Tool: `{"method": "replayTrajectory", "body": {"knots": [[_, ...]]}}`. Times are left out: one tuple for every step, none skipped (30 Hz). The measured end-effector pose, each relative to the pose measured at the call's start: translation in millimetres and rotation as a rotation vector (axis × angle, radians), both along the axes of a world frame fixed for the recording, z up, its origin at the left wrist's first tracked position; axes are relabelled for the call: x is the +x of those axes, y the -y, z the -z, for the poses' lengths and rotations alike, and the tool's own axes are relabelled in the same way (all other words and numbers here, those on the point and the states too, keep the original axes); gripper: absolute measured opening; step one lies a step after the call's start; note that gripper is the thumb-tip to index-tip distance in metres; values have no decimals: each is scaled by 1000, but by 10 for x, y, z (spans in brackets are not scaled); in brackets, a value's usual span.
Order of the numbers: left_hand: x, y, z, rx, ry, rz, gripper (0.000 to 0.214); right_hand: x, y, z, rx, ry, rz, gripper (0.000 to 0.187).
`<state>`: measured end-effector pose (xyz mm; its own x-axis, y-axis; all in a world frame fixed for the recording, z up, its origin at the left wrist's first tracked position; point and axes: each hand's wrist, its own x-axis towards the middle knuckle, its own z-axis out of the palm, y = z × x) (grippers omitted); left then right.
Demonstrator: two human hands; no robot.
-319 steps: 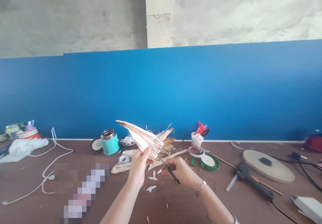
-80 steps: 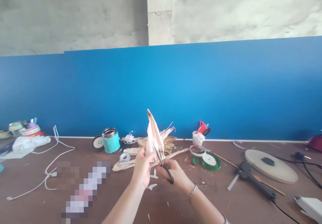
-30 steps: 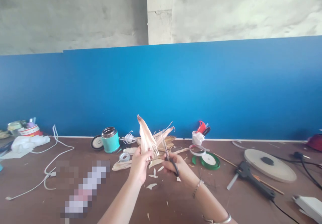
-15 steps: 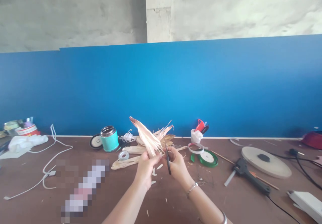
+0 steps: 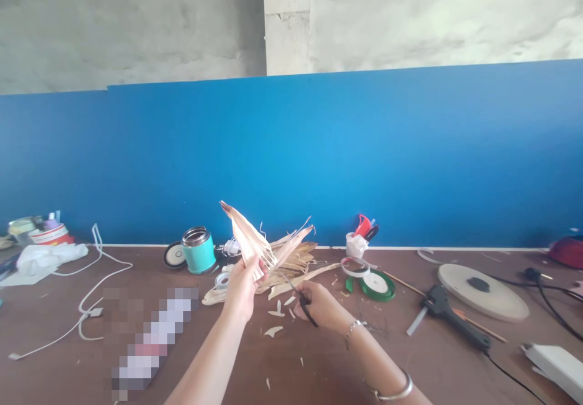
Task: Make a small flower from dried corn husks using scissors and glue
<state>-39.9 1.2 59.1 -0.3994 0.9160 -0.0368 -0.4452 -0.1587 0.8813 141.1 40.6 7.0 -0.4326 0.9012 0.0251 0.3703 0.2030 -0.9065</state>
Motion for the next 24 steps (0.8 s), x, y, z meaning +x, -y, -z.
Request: {"method": "replayTrajectory", "body": {"knots": [[-1,2,-3,2,4,-3,34,11,-4,4,20,45,11,16],[0,4,-5,2,7,-6,35,24,-9,-1,46,88,25,16],[1,5,-7,-1,8,-6,35,39,-14,-12,74,120,44,17],[1,7,-7,-2,8,-7,35,56,-18,-27,98,153,61,18],[-1,7,-6,-3,8,-7,35,73,-22,-43,116,187,76,18],[-5,7,-4,-3,8,-8,34,89,-25,-58,132,222,90,18],[-10,6,-2,-5,7,-10,34,103,-27,-72,144,257,103,17],[-16,5,2,-6,5,-14,33,115,-26,-86,156,290,116,17],[-22,4,5,-8,2,-18,33,124,-24,-101,165,317,127,19],[-27,2,9,-12,-3,-22,32,131,-20,-118,172,344,136,21],[-31,1,12,-16,-10,-27,32,136,-14,-139,180,376,145,26],[-33,-1,15,-21,-18,-31,32,140,-7,-163,193,415,153,31],[-34,-3,18,-29,-29,-34,32,141,2,-190,206,461,158,34],[-35,-6,21,-37,-42,-37,32,140,12,-220,217,511,160,34],[-37,-11,26,-48,-58,-37,31,138,23,-249,225,556,157,32],[-40,-17,31,-61,-78,-36,30,134,35,-276,226,590,149,28],[-47,-24,38,-74,-100,-33,29,128,47,-298,221,609,138,25],[-58,-32,46,-89,-125,-29,27,122,58,-315,211,621,124,23],[-74,-41,54,-103,-152,-26,26,116,69,-326,202,628,112,23],[-96,-49,64,-116,-180,-24,25,113,79,-332,199,632,106,25],[-125,-58,74,-130,-210,-23,25,114,87,-334,198,638,105,27],[-159,-64,85,-145,-243,-22,26,120,91,-334,205,643,109,30],[-199,-70,97,-162,-279,-19,28,132,93,-335,211,642,116,35],[-242,-73,110,-180,-318,-16,30,149,91,-336,197,629,118,38]]}}
